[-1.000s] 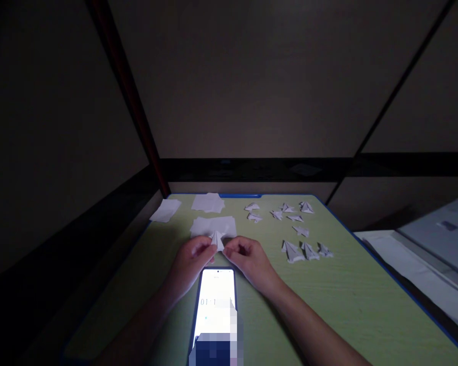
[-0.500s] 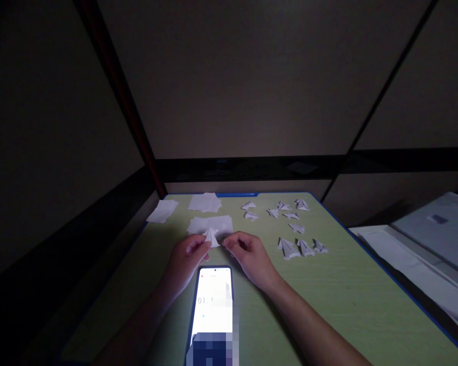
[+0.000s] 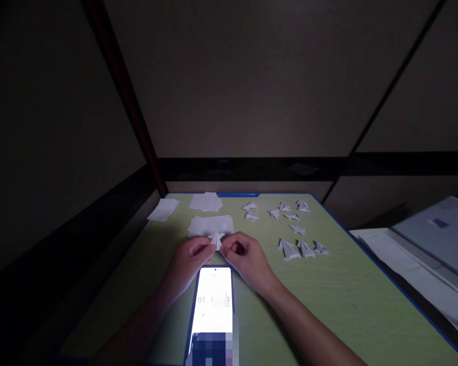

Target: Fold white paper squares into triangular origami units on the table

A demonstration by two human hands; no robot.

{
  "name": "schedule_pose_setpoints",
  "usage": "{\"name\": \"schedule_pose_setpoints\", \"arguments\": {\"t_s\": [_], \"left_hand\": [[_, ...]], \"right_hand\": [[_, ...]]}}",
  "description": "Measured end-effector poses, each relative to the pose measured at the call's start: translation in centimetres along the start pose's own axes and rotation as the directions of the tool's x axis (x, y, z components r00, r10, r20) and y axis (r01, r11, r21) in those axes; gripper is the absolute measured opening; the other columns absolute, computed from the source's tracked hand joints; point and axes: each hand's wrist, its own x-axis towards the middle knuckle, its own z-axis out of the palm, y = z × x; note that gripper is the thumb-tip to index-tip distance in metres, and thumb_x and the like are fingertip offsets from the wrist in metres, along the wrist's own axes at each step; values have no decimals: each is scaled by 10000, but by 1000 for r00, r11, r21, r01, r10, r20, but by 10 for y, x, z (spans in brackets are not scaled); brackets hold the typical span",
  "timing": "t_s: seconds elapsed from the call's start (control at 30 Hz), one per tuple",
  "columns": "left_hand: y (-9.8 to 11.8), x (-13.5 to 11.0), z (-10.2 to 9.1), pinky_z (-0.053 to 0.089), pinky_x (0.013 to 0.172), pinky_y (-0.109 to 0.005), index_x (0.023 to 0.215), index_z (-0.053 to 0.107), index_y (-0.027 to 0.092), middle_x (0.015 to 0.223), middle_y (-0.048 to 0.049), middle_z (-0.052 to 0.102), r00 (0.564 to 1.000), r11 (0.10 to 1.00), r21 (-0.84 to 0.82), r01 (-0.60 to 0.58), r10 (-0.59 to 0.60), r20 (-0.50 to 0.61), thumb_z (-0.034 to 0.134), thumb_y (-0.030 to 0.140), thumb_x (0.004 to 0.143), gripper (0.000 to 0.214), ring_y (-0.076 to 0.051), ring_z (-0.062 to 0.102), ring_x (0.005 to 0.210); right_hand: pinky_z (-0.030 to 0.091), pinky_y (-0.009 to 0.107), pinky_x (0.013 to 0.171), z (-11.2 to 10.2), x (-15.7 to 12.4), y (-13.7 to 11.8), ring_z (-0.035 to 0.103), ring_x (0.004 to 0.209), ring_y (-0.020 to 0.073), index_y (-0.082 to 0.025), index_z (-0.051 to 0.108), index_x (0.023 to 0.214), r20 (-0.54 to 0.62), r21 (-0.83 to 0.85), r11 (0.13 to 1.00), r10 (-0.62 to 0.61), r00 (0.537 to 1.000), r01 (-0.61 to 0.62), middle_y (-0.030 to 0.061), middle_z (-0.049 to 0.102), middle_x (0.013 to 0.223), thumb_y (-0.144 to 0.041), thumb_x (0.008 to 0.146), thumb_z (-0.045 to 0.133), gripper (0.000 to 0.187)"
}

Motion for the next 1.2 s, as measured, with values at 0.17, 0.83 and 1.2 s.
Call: {"name": "schedule_pose_setpoints", "arguments": {"t_s": [0.17, 0.83, 1.2], "left_hand": [[3, -2, 1, 316, 505, -227, 670, 590, 126, 578, 18, 495, 999, 1000, 0, 3, -3, 49, 592, 296, 740, 184, -106, 428, 540], [0, -5, 3, 345, 536, -228, 709, 579, 130, 626, 5, 530, 998, 995, 92, -48, 45, 38, 540, 234, 730, 113, -115, 457, 574], [6, -5, 3, 337, 528, -223, 666, 551, 140, 601, 17, 506, 997, 999, 35, -12, 10, 70, 557, 243, 713, 114, -107, 442, 562]], "right_hand": [[342, 269, 558, 1, 3, 4, 440, 575, 112, -143, 625, 728, -1, -20, 1000, 3, 1000, -3, -24, 520, 631, -368, 708, 664, 229], [331, 252, 531, 2, 2, 3, 423, 539, 100, -162, 587, 707, 25, 7, 1000, 22, 999, -23, -44, 497, 578, -392, 687, 670, 245], [342, 255, 544, 0, 2, 3, 436, 579, 106, -148, 637, 699, 39, -50, 998, -28, 999, 30, -21, 513, 658, -320, 706, 654, 173]]}}
